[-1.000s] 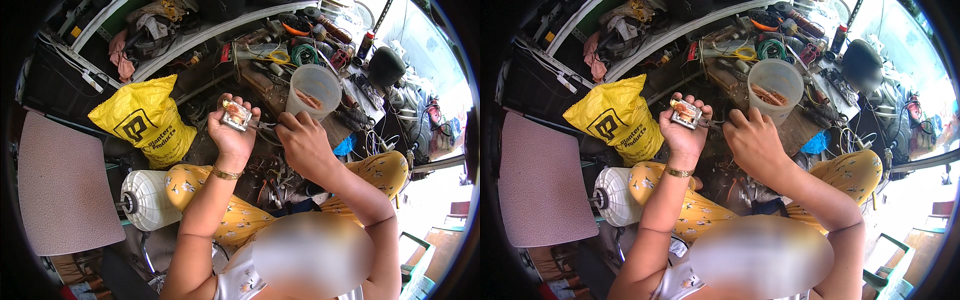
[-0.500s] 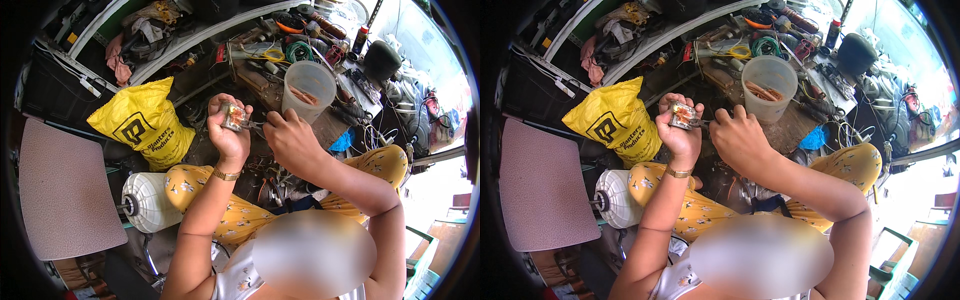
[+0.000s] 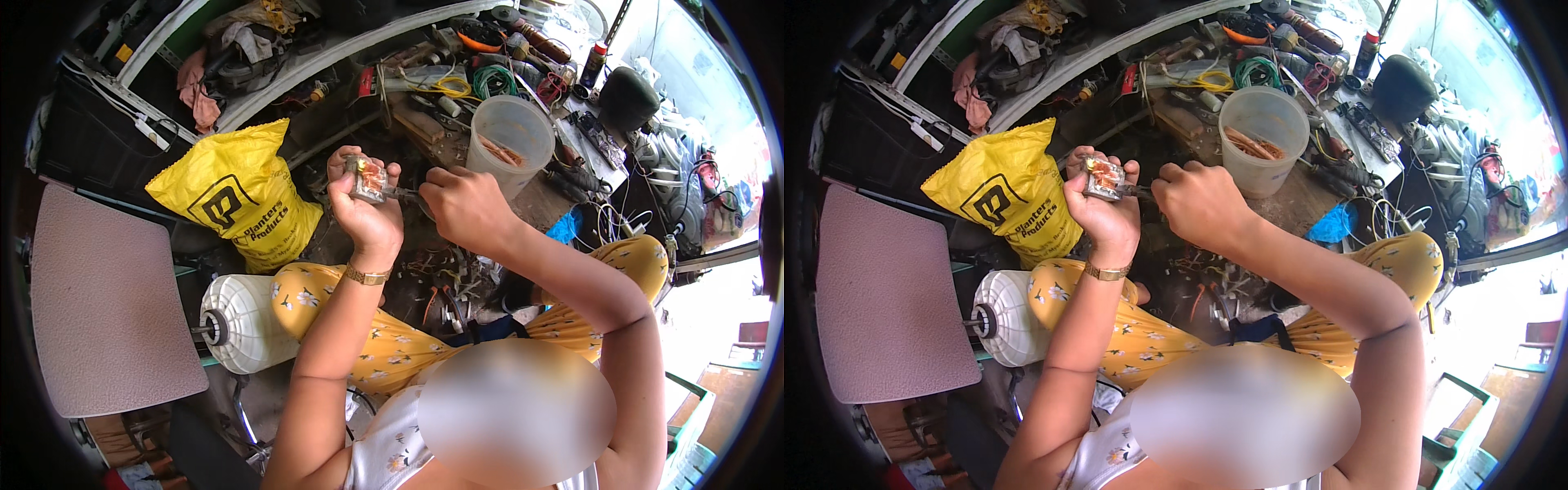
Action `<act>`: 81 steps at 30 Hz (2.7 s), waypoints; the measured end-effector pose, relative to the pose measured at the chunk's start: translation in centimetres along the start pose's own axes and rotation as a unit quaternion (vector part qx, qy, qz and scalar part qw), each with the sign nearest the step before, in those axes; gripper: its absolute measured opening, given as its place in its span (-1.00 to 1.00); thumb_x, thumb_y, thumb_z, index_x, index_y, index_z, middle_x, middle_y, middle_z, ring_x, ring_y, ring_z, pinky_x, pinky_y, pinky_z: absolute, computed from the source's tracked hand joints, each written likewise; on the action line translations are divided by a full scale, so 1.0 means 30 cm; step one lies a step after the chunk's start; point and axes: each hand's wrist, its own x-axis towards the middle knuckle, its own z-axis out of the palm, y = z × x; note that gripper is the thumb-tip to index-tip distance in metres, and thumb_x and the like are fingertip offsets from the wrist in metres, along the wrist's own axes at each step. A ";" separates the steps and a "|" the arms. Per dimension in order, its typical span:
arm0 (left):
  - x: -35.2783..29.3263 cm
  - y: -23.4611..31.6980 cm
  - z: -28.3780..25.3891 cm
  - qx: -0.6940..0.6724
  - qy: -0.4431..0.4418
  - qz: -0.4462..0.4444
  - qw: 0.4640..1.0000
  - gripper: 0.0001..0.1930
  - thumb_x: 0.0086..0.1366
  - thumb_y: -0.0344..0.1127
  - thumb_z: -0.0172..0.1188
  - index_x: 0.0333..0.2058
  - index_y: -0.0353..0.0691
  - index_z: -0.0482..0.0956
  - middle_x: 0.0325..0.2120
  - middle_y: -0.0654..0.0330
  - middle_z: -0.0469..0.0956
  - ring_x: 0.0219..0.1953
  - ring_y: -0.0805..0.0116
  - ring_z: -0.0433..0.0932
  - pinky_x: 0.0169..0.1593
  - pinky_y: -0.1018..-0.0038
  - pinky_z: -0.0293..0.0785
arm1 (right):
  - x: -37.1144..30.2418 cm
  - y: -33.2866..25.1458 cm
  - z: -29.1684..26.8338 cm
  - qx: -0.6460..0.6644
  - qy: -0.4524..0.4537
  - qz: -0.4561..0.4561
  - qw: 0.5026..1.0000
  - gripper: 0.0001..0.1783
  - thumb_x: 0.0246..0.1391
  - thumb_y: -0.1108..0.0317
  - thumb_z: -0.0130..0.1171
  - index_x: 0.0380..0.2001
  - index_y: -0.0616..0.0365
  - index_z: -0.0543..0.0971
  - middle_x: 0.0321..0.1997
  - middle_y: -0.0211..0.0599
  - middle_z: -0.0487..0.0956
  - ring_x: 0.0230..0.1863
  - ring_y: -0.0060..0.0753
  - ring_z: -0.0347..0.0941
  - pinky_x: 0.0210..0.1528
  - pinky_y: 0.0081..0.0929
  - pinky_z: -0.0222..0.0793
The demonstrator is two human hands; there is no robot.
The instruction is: The person works on a small electronic component by hand, using a pair of pliers to adjust internal parts and applying a substance from a container.
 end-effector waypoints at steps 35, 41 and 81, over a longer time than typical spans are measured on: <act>0.065 -0.078 -0.189 -0.076 0.128 -0.322 0.935 -0.69 0.35 -0.09 -0.11 -0.12 -0.01 0.56 -0.36 0.27 0.51 -0.29 0.34 0.46 -0.18 0.32 0.43 | -0.347 0.221 0.119 0.018 -0.109 0.246 0.963 -0.51 0.00 0.20 0.28 -0.03 0.16 0.43 -0.08 -0.11 0.52 -0.05 0.06 0.45 -0.06 -0.13 0.38; 0.007 -0.096 -0.101 -0.086 0.112 -0.295 0.945 -0.71 0.37 -0.10 -0.08 -0.10 0.01 0.55 -0.34 0.32 0.50 -0.26 0.35 0.45 -0.08 0.24 0.42 | -0.446 0.261 0.182 -0.144 0.098 0.263 0.949 -0.56 -0.11 0.26 0.35 -0.13 0.11 0.49 -0.14 -0.23 0.48 -0.13 -0.04 0.37 -0.08 -0.17 0.26; -0.046 -0.094 -0.039 0.176 0.082 -0.220 0.956 -0.69 0.39 -0.06 -0.10 -0.03 0.00 0.47 -0.36 0.40 0.45 -0.33 0.56 0.43 -0.31 0.52 0.44 | -0.085 0.089 -0.069 0.338 0.315 0.256 0.849 -0.95 0.14 0.53 0.11 -0.40 0.30 0.51 -0.51 -0.46 0.49 -0.46 -0.73 0.34 -0.39 -0.67 0.28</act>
